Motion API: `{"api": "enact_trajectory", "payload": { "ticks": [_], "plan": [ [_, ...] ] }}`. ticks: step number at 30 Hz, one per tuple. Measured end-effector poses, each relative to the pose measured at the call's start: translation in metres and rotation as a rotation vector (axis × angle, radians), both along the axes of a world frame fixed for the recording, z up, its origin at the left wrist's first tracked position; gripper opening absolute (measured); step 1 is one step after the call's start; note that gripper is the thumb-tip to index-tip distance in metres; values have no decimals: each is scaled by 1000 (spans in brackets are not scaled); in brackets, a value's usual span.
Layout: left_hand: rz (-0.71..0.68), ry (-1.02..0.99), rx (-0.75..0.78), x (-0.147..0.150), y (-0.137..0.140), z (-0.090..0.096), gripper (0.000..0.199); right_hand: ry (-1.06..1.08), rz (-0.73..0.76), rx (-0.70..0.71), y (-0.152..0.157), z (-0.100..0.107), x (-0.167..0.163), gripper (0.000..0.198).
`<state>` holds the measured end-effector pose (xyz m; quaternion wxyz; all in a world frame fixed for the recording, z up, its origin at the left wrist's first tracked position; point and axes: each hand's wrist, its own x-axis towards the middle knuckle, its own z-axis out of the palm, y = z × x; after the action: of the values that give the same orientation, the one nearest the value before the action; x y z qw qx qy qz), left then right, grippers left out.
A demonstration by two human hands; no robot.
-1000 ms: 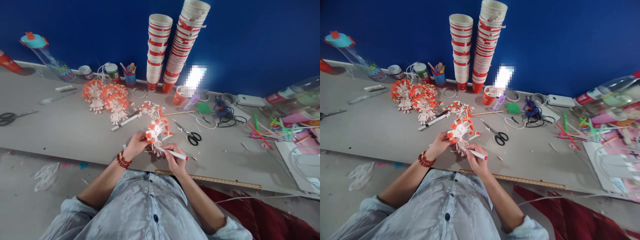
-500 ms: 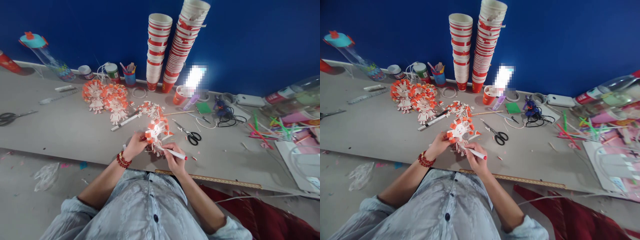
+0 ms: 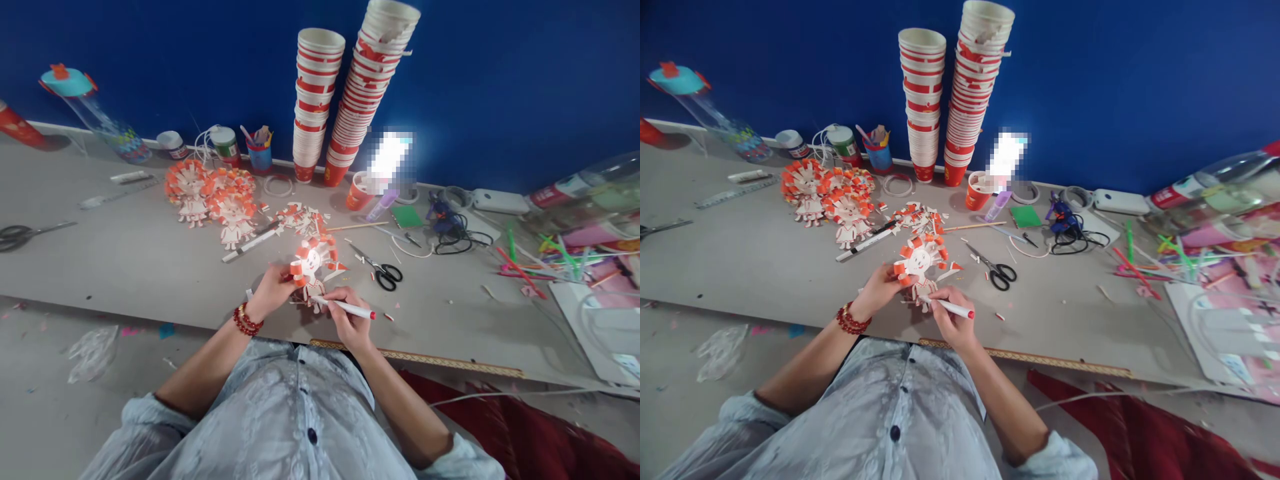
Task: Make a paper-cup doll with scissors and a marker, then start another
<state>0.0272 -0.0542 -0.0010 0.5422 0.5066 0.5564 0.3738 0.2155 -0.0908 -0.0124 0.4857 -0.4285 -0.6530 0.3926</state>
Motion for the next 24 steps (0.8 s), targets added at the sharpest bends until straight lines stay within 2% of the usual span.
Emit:
{"api": "enact_trajectory", "payload": {
  "ticks": [9, 12, 15, 20, 24],
  "plan": [
    [11, -4, 1, 0, 0, 0, 19, 96, 26, -27, -3, -5, 3, 10],
    [19, -17, -14, 0, 0, -1, 21, 123, -8, -19, -5, -7, 4, 10],
    [24, -41, -37, 1, 0, -1, 22, 169, -82, -18, -5, -6, 5, 12],
    [42, -72, -56, 1, -1, -2, 25, 246, -324, -36, -1, 0, 4, 12],
    [21, -59, -39, -1, -1, -5, 28, 247, -383, -37, 2, 3, 3, 12]
  ]
}}
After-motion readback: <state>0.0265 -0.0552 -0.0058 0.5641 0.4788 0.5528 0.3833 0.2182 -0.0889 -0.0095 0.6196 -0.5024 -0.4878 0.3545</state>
